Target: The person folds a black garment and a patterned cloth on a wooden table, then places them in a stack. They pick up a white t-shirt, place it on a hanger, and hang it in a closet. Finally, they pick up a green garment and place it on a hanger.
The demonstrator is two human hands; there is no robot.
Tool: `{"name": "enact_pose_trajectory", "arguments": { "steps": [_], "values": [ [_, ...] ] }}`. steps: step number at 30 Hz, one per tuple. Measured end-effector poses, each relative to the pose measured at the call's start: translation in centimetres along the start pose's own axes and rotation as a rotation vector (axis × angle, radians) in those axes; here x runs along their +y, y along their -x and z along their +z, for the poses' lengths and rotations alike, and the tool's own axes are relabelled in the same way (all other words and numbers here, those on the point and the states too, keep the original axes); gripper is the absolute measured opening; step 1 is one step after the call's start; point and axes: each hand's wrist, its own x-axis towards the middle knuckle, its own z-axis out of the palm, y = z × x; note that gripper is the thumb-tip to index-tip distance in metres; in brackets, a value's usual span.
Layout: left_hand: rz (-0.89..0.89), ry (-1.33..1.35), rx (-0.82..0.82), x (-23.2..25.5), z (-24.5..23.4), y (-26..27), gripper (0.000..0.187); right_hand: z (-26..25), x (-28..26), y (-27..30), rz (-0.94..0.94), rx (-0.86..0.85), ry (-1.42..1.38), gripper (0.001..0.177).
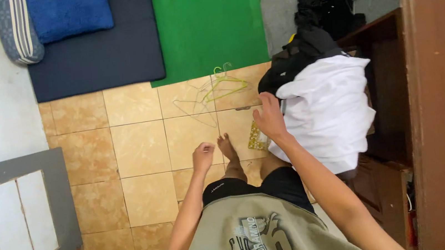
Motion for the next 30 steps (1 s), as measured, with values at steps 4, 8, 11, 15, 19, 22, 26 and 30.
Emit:
{"name": "enact_pose_trajectory", "arguments": {
  "steps": [4,8,11,15,19,22,26,30],
  "values": [
    [-0.144,-0.032,0.114,-3.5,-3.8,0.1,0.013,4.4,2.1,0.0,0.050,-0.202,0.055,0.049],
    [-0.252,-0.005,0.107,-5.1,-5.1,-1.4,0.016,9.2,7.1,-1.1,0.071,-0.331,0.150,0.052],
    [-0.173,-0.124,0.096,-6.5,-4.7,-3.7,0.018,10.3,6.8,-4.5,0.239,-0.522,0.137,0.060],
    [-0.196,-0.190,0.136,-9.6,-2.4,-9.0,0.020,20.8,20.3,-5.5,0.131,-0.500,0.282,0.066],
    [-0.436,-0.240,0.145,-12.5,0.6,-15.3,0.021,26.2,23.8,-9.9,0.341,-0.668,0.326,0.063],
    [-0.589,-0.264,0.086,-15.9,3.4,-21.8,0.024,32.2,28.9,-12.2,0.433,-0.774,0.407,0.064],
    [-0.596,-0.252,0.105,-27.7,9.6,-32.3,0.037,42.8,40.8,-13.2,0.365,-0.820,0.512,0.062],
    [-0.564,-0.217,0.237,-43.0,17.1,-41.1,0.052,51.8,51.1,-12.3,0.331,-0.722,0.554,0.055]
  ]
}}
